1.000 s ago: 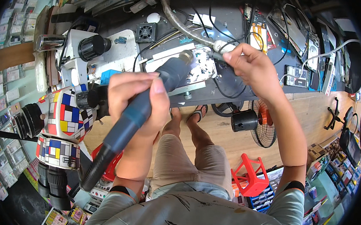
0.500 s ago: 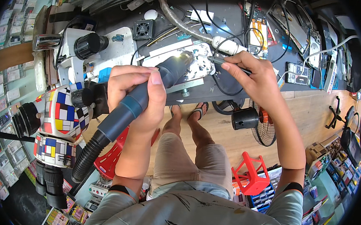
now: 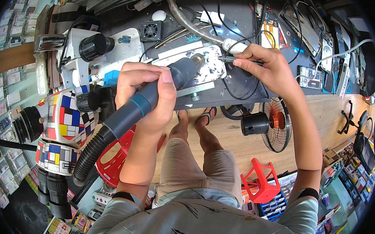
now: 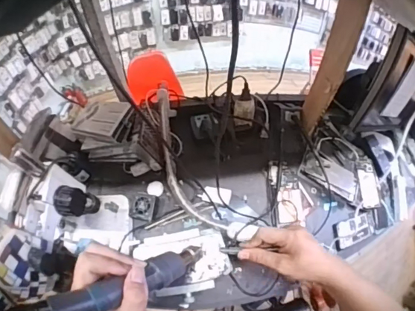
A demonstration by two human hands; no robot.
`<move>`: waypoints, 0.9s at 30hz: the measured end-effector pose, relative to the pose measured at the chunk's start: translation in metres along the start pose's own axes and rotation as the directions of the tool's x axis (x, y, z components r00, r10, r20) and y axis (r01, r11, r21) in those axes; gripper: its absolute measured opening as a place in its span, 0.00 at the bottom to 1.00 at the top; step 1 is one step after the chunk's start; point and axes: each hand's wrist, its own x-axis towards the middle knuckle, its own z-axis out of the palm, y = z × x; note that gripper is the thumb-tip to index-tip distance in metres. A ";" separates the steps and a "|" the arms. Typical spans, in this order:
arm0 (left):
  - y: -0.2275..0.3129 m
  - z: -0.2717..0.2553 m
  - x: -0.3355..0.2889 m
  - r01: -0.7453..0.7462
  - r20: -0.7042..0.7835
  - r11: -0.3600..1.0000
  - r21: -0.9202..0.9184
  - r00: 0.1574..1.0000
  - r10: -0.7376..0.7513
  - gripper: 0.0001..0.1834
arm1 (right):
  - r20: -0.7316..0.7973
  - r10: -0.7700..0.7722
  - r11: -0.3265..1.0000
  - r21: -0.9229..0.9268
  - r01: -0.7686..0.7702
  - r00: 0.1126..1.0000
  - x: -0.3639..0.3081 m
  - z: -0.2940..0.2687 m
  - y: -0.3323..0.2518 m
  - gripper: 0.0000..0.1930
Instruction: The person uses a hot air gun and tweezers to work on a small circuit board placed on a workbench. They repeatedly apply heat and adjust components with tweezers, then briefly adjust a nearby power supply unit.
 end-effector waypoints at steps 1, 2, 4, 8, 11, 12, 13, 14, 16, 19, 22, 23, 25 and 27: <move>0.000 -0.001 0.000 -0.003 0.004 1.000 0.009 1.000 0.003 0.13 | 0.012 -0.023 1.000 -0.009 0.023 1.000 0.001 -0.001 0.001 0.10; 0.000 -0.001 0.000 -0.005 0.009 1.000 0.017 1.000 0.005 0.13 | 0.024 -0.046 0.999 -0.018 0.046 0.999 0.003 -0.002 0.001 0.10; 0.001 -0.002 0.000 -0.005 0.014 1.000 0.017 1.000 0.005 0.12 | 0.044 -0.074 0.997 -0.029 0.076 0.996 0.006 -0.005 0.002 0.10; 0.000 -0.001 0.000 0.013 0.006 1.000 -0.017 1.000 -0.013 0.12 | 0.085 -0.067 0.998 -0.017 0.068 0.994 0.013 -0.009 0.002 0.10; -0.001 -0.001 0.000 0.007 0.008 1.000 -0.020 1.000 -0.007 0.12 | 0.113 -0.040 0.999 -0.010 0.041 0.993 0.017 -0.011 0.001 0.10; -0.001 -0.001 0.000 -0.001 0.009 1.000 -0.014 1.000 0.001 0.12 | 0.122 -0.032 0.999 -0.010 0.034 0.992 0.018 -0.012 -0.001 0.10; -0.001 -0.001 0.001 0.004 0.012 1.000 -0.017 1.000 -0.003 0.12 | 0.123 0.001 1.000 -0.010 0.000 0.992 0.018 -0.012 -0.002 0.10; 0.000 -0.001 0.001 0.007 0.014 1.000 -0.016 1.000 -0.007 0.12 | 0.125 0.034 0.999 -0.009 -0.033 0.992 0.017 -0.013 -0.004 0.10; 0.001 -0.001 0.001 0.016 0.010 1.000 -0.020 1.000 -0.016 0.12 | 0.117 0.122 0.992 0.015 -0.124 0.986 0.013 -0.011 -0.008 0.11; 0.004 0.001 0.000 0.039 -0.008 0.999 -0.017 0.999 -0.039 0.12 | 0.076 0.226 0.971 0.062 -0.231 0.971 0.001 -0.003 -0.012 0.11; 0.006 0.003 0.000 0.057 -0.025 0.998 0.012 0.998 -0.057 0.12 | 0.011 0.138 0.990 0.029 -0.139 0.990 -0.004 0.006 -0.009 0.12; 0.006 0.002 0.001 0.056 -0.022 0.998 0.015 0.998 -0.056 0.12 | -0.005 0.063 0.998 0.004 -0.063 0.998 -0.003 0.006 -0.006 0.11; 0.007 0.003 0.001 0.055 -0.022 0.998 0.014 0.998 -0.055 0.12 | 0.005 -0.029 0.998 -0.048 0.029 1.000 0.001 0.003 -0.002 0.11; 0.007 0.003 0.000 0.056 -0.029 0.998 0.004 0.998 -0.056 0.12 | 0.048 -0.069 0.994 -0.084 0.073 0.996 0.005 -0.004 0.002 0.11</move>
